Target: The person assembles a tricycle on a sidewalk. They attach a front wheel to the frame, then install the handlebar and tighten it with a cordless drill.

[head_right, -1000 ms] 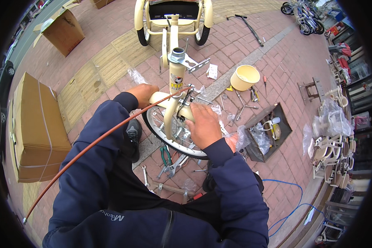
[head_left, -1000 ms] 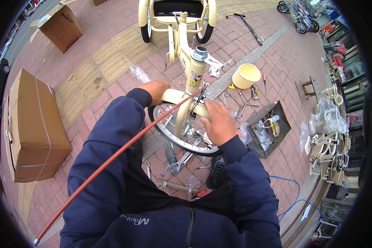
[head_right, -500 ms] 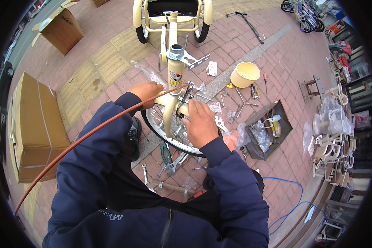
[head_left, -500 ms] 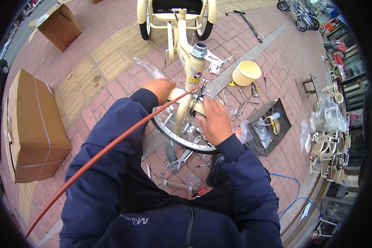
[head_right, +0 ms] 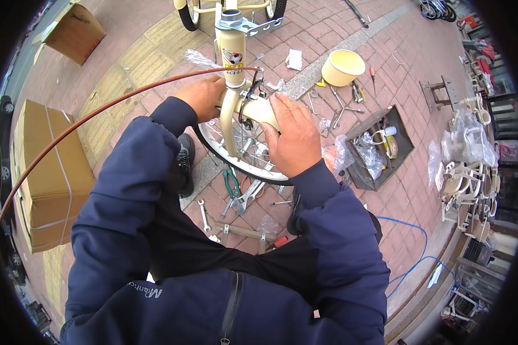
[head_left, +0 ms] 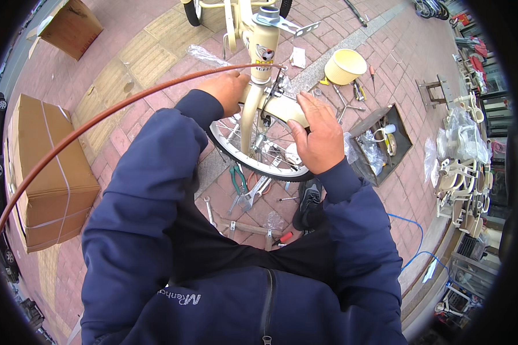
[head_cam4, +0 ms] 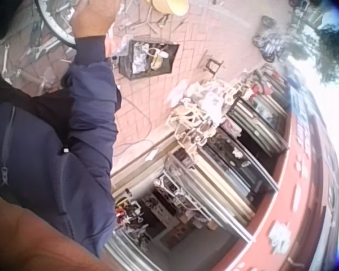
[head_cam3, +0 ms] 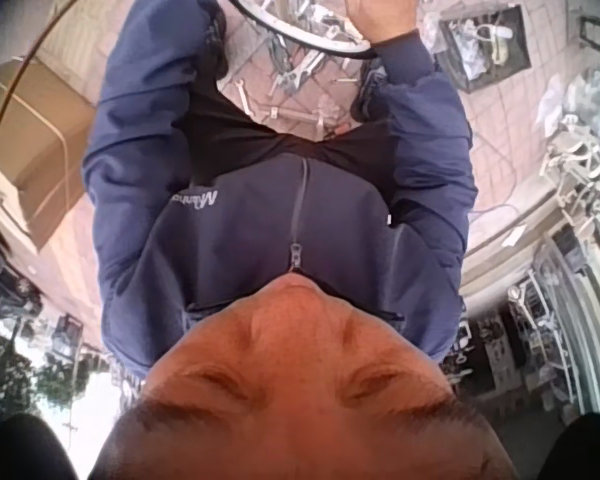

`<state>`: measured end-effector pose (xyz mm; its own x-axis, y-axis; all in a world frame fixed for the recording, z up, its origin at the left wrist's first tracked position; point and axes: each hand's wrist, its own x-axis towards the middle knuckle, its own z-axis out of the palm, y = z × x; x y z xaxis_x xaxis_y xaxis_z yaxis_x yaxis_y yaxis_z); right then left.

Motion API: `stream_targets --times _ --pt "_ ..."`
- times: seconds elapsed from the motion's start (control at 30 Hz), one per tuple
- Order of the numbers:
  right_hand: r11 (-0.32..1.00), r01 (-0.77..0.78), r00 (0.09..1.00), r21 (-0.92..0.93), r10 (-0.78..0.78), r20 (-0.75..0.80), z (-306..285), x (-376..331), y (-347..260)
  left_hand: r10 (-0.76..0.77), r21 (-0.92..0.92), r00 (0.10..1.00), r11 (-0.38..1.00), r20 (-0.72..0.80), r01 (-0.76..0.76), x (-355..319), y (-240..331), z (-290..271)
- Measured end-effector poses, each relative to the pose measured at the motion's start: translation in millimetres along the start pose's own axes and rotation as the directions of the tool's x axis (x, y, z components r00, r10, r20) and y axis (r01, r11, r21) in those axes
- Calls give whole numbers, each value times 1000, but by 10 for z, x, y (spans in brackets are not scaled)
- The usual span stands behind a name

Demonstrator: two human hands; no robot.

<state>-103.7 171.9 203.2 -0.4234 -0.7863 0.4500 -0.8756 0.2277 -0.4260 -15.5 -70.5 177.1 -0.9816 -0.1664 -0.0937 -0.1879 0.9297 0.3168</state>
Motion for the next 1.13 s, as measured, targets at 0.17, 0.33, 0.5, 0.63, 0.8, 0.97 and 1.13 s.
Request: stream_targets --times 0.17,0.33,0.5,0.63,0.8,0.97,1.13 --pt "977 -59 974 203 12 227 63 -449 -50 -224 175 966 964 132 200 -378 244 -454" --pt "997 -60 517 -58 81 852 770 -1356 162 -233 70 968 971 91 227 -865 609 -583" --pt "985 -117 244 -124 149 958 1575 -2207 293 -175 1 965 984 193 178 -941 600 -538" --pt "929 -370 389 -24 179 904 2218 -2440 243 -174 29 961 985 216 172 -935 570 -519" --pt "735 -675 590 72 478 650 2871 -2539 -42 -107 -10 970 994 218 112 -875 631 -512" --pt "660 -748 335 -73 469 817 2892 -2568 -202 -60 -55 978 996 198 72 -815 666 -533" --pt "757 -630 412 -171 513 753 2912 -2718 180 -59 -80 969 994 240 80 -824 672 -541"
